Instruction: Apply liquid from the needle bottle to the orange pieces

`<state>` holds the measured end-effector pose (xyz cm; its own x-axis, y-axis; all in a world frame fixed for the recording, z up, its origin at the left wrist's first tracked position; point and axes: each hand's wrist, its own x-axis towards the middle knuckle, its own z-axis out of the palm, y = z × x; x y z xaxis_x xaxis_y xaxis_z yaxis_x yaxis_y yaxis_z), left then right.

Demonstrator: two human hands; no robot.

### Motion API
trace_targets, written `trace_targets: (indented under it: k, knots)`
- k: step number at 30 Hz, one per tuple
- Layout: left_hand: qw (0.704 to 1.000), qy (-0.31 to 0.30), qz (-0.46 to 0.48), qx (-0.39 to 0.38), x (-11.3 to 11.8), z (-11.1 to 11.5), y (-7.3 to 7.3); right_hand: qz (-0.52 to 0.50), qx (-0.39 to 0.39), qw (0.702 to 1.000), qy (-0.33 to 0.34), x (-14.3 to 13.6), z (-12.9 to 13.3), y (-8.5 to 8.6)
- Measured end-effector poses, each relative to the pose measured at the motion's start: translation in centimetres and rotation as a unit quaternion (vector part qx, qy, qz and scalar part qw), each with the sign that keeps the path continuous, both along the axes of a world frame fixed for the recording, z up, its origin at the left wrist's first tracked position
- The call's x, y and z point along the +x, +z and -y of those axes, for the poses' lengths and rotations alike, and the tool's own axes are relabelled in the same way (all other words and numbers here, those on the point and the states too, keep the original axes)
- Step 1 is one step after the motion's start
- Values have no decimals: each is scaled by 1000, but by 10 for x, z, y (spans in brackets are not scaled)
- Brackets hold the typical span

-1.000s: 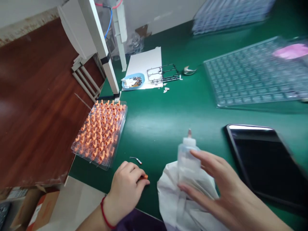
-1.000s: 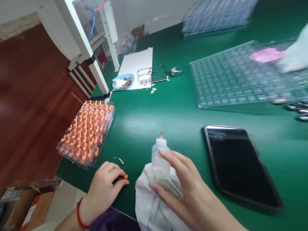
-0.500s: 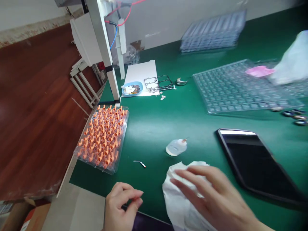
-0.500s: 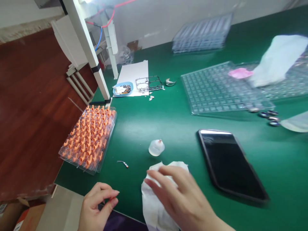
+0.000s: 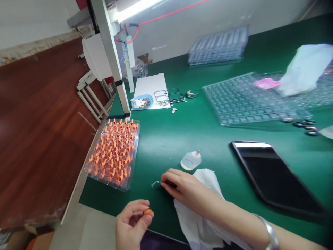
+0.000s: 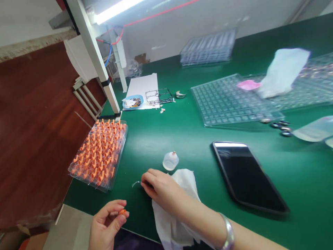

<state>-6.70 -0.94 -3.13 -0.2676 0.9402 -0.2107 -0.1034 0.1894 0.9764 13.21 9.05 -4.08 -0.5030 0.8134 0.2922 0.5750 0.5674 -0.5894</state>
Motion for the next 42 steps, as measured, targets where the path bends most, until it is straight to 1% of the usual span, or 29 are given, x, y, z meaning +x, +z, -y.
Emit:
trace_targets:
  k: [2, 3, 6, 9, 14, 19, 36, 42]
  knots:
    - [1000, -16, -1, 24, 0, -3, 0, -43, 16, 999, 2, 3, 13, 12]
    - [999, -24, 8, 22, 1, -4, -1, -67, 25, 997, 4, 4, 20, 19]
    - [996, -41, 69, -43, 5, -4, -2, -127, 52, 991, -6, 7, 39, 33]
    - [990, -50, 104, -82, 10, -2, -3, -154, 65, 986, -15, 9, 51, 40]
    - [988, -68, 111, -84, 12, 0, -2, -167, 70, 983, -15, 8, 54, 41]
    - [989, -79, 99, -78, 11, 0, -1, -165, 69, 984, -8, 8, 56, 40]
    - [989, -97, 92, -63, 8, -1, -2, -144, 98, 985, 9, 10, 56, 39]
    - [989, -118, 79, -47, 7, 0, 1, -139, 90, 986, 34, 13, 56, 44]
